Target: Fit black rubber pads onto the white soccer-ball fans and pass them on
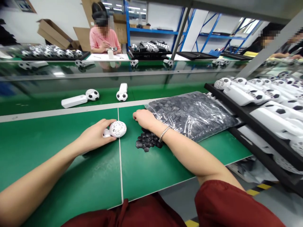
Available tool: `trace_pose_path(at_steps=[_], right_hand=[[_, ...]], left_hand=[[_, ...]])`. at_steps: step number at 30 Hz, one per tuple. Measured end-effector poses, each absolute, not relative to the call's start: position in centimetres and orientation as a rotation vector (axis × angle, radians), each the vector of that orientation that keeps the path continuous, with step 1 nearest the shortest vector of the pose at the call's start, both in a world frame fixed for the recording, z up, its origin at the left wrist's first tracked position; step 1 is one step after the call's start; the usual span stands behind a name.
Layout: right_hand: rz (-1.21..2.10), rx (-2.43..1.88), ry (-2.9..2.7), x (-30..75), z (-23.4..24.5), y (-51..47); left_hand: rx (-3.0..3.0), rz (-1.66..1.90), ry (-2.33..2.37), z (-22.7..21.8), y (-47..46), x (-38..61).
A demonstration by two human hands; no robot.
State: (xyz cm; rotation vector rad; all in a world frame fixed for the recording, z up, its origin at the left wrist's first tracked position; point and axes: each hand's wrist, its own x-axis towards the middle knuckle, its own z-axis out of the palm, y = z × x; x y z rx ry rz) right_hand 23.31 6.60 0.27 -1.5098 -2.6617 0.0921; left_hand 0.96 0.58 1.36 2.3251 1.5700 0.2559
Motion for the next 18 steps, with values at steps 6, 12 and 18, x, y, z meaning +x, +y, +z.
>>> trace_pose_path(at_steps=[6, 12, 18], right_hand=[[0.429, -1.373, -2.337, 22.8, 0.3, 4.3], [1.231, -1.142, -1.897, 22.3, 0.0, 3.0], [1.044, -1.048, -1.949, 22.1, 0.1, 2.5]], left_hand=[[2.360, 0.250, 1.554, 0.6, 0.6, 1.2], [2.349, 0.256, 1.573, 0.5, 0.6, 1.1], [2.292, 0.272, 1.605, 0.5, 0.6, 1.1]])
